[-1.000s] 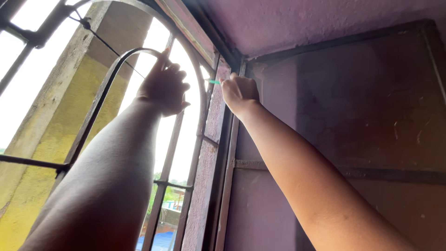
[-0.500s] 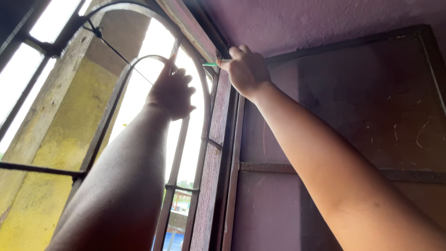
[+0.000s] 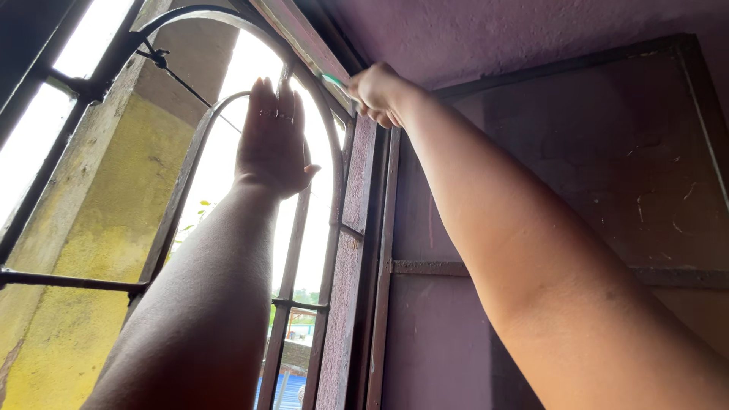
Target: The person scrubs the metal bars of a window grille using a toothbrush. They dip the brush into a small green bowl containing a cleaning solution and continue scrubbing the vertical and horizontal bars of the grille.
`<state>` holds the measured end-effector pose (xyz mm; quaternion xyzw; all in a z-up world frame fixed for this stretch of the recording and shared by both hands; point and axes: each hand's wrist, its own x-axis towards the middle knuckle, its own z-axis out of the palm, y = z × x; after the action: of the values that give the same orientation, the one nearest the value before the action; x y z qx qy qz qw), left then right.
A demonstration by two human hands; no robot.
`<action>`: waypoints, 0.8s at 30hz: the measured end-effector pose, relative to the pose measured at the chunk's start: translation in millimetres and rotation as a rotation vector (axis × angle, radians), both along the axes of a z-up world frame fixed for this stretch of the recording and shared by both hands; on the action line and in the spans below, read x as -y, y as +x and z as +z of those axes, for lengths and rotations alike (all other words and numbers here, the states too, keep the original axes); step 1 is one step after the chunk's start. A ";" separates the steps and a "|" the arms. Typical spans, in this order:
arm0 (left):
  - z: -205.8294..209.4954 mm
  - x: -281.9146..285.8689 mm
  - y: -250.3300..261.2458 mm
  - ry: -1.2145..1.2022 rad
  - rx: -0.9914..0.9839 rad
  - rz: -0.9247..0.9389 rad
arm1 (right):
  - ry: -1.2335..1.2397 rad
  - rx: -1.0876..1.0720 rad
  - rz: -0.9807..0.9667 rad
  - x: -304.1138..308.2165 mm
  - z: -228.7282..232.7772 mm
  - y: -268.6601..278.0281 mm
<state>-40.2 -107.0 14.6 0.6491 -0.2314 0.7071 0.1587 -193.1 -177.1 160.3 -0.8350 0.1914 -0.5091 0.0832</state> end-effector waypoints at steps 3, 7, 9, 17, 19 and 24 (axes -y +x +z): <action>3.7 4.6 2.3 -0.056 0.036 -0.003 | -0.119 0.004 0.195 -7.3 -1.0 22.9; 1.0 -1.7 -2.1 0.007 -0.020 0.066 | -0.214 0.089 -0.306 6.2 2.9 45.5; 1.4 -5.1 -6.4 0.039 -0.048 0.089 | -0.220 0.123 -0.271 35.0 -4.3 37.5; 3.7 0.1 -8.0 0.032 0.026 0.164 | -0.166 0.330 -0.219 109.3 -43.1 -9.7; 3.6 -3.6 -9.1 0.035 0.029 0.184 | -0.111 0.409 -0.179 119.1 -64.6 -20.1; 3.6 -8.9 -10.4 0.083 0.029 0.192 | 0.373 0.260 0.166 138.5 -102.4 -39.0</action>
<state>-50.7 -98.1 18.2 0.6640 -0.1996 0.7180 0.0600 -232.0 -315.6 57.9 -0.7455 0.2006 -0.5594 0.3017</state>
